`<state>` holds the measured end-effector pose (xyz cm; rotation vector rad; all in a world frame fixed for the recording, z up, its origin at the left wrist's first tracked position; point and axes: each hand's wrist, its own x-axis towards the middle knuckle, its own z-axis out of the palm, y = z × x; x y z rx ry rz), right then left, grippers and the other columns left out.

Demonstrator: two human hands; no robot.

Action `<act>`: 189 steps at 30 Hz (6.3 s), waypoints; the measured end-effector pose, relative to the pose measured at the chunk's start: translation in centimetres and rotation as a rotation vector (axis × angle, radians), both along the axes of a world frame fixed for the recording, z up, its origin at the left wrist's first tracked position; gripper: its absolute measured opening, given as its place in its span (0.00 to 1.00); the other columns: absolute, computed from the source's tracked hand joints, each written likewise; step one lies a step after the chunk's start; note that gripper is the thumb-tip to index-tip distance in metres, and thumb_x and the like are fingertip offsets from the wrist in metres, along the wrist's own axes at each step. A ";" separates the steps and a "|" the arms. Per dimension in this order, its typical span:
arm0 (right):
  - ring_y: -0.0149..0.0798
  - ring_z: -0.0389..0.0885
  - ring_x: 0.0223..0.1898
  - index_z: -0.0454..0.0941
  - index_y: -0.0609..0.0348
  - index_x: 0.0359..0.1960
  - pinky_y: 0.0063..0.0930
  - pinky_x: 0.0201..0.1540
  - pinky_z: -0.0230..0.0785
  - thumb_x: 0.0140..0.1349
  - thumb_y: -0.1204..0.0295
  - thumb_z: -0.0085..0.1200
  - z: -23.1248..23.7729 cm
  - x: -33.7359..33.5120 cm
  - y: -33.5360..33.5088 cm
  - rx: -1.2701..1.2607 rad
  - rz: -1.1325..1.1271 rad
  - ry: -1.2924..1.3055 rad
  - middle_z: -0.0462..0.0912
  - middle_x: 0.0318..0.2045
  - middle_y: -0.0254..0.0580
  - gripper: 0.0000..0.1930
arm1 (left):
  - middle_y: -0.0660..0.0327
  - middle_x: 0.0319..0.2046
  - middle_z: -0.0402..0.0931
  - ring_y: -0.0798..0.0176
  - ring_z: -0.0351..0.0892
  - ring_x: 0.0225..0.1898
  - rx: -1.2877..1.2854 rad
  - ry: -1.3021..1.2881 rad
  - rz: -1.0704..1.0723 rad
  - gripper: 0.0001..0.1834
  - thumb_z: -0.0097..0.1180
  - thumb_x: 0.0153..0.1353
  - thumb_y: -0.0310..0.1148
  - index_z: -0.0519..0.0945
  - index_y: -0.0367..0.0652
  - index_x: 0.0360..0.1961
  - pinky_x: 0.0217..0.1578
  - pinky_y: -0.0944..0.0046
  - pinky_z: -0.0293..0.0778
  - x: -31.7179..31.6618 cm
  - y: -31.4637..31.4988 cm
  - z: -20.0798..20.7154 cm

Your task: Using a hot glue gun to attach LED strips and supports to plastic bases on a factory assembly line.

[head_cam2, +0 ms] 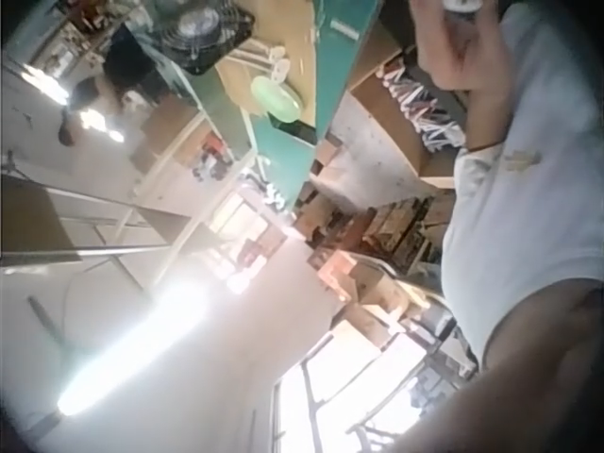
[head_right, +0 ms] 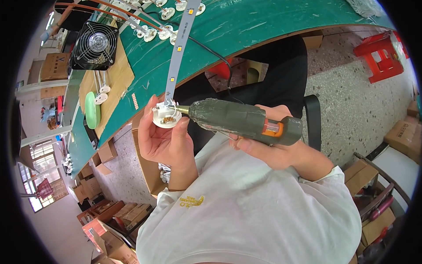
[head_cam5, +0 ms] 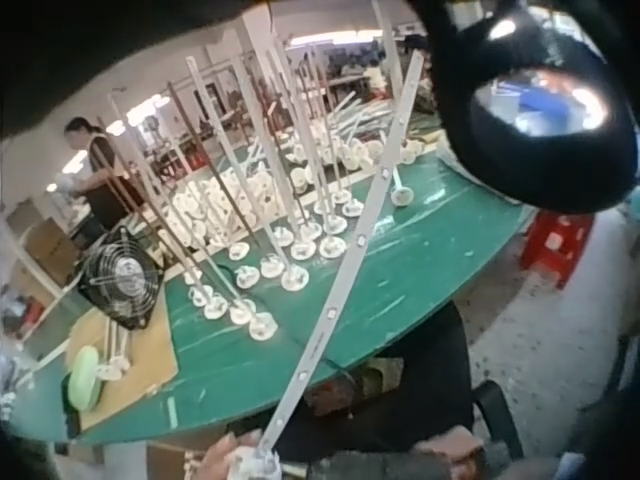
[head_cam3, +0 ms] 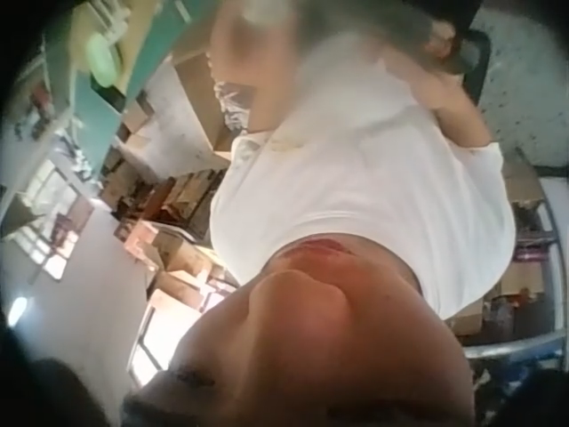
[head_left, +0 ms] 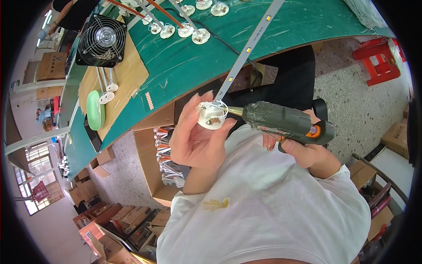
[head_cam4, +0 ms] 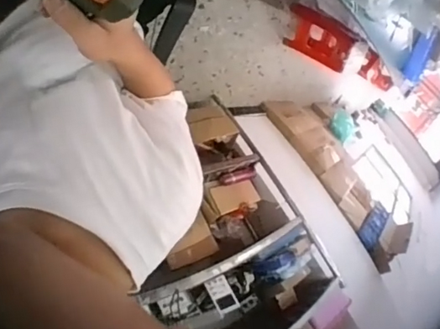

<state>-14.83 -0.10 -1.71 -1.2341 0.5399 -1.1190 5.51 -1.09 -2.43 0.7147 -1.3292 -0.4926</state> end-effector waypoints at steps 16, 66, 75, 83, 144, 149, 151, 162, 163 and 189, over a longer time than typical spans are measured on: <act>0.32 0.79 0.25 0.75 0.69 0.38 0.22 0.27 0.72 0.56 0.80 0.54 0.2 0.0 0.1 0.056 0.025 -0.009 0.79 0.27 0.41 0.08 | 0.36 0.52 0.70 0.40 0.78 0.48 -0.032 -0.059 0.035 0.33 0.70 0.42 0.15 0.72 0.34 0.52 0.47 0.49 0.78 0.3 0.0 -0.3; 0.29 0.76 0.21 0.77 0.67 0.36 0.20 0.25 0.68 0.53 0.78 0.58 -0.6 -0.6 0.5 0.029 -0.036 0.007 0.80 0.25 0.39 0.09 | 0.37 0.54 0.69 0.39 0.77 0.49 -0.016 -0.114 0.005 0.35 0.70 0.41 0.15 0.72 0.36 0.53 0.45 0.51 0.79 -0.3 0.0 -0.1; 0.30 0.76 0.21 0.77 0.67 0.35 0.21 0.24 0.67 0.53 0.77 0.59 -0.6 -1.0 0.3 -0.035 -0.029 0.066 0.80 0.24 0.39 0.08 | 0.35 0.55 0.68 0.39 0.76 0.51 0.034 0.056 -0.096 0.35 0.67 0.44 0.14 0.68 0.31 0.56 0.49 0.52 0.77 -0.5 0.1 -0.2; 0.31 0.75 0.19 0.77 0.68 0.37 0.21 0.23 0.65 0.53 0.77 0.59 -0.7 -1.0 0.4 -0.039 -0.050 0.073 0.79 0.23 0.39 0.11 | 0.34 0.54 0.68 0.44 0.76 0.52 0.068 0.121 -0.107 0.34 0.66 0.47 0.17 0.67 0.29 0.57 0.52 0.54 0.75 -0.6 0.2 -0.1; 0.32 0.72 0.18 0.76 0.73 0.44 0.20 0.23 0.64 0.54 0.79 0.57 -0.7 -1.0 0.3 -0.186 -0.111 0.105 0.79 0.25 0.43 0.15 | 0.36 0.47 0.72 0.52 0.82 0.39 0.451 0.509 -0.414 0.34 0.44 0.68 0.50 0.63 0.23 0.56 0.38 0.59 0.83 -1.8 0.2 1.0; 0.33 0.71 0.17 0.76 0.71 0.44 0.20 0.23 0.63 0.54 0.79 0.57 -1.0 -0.8 0.4 -0.144 -0.111 0.049 0.78 0.23 0.42 0.15 | 0.29 0.40 0.74 0.50 0.83 0.33 0.459 0.556 -0.342 0.35 0.45 0.68 0.49 0.63 0.19 0.55 0.35 0.63 0.82 -2.0 0.2 1.2; 0.33 0.71 0.17 0.76 0.71 0.44 0.20 0.23 0.63 0.54 0.79 0.57 -0.9 -0.8 0.5 -0.149 -0.122 0.049 0.78 0.23 0.41 0.15 | 0.29 0.39 0.75 0.51 0.83 0.34 0.462 0.578 -0.371 0.34 0.45 0.68 0.48 0.63 0.20 0.55 0.35 0.63 0.82 -1.9 0.2 1.0; 0.34 0.72 0.17 0.77 0.69 0.43 0.21 0.22 0.63 0.53 0.76 0.59 -0.6 -0.9 0.4 -0.171 -0.115 0.102 0.78 0.23 0.40 0.15 | 0.40 0.52 0.71 0.47 0.81 0.44 0.409 0.500 -0.371 0.33 0.48 0.66 0.46 0.64 0.23 0.57 0.40 0.56 0.84 -1.7 0.1 0.3; 0.34 0.72 0.17 0.77 0.69 0.43 0.21 0.22 0.63 0.53 0.76 0.59 -0.6 -0.8 0.4 -0.171 -0.116 0.102 0.78 0.23 0.40 0.15 | 0.40 0.54 0.69 0.43 0.80 0.45 0.388 0.499 -0.367 0.32 0.53 0.65 0.43 0.66 0.21 0.55 0.38 0.57 0.84 -1.8 0.0 0.4; 0.30 0.78 0.27 0.76 0.71 0.36 0.21 0.32 0.70 0.55 0.79 0.56 0.4 -1.3 -0.1 0.018 0.028 -0.030 0.81 0.27 0.42 0.08 | 0.36 0.55 0.68 0.48 0.83 0.37 0.464 0.728 -0.433 0.37 0.38 0.69 0.52 0.62 0.19 0.55 0.32 0.58 0.84 -1.6 0.0 0.2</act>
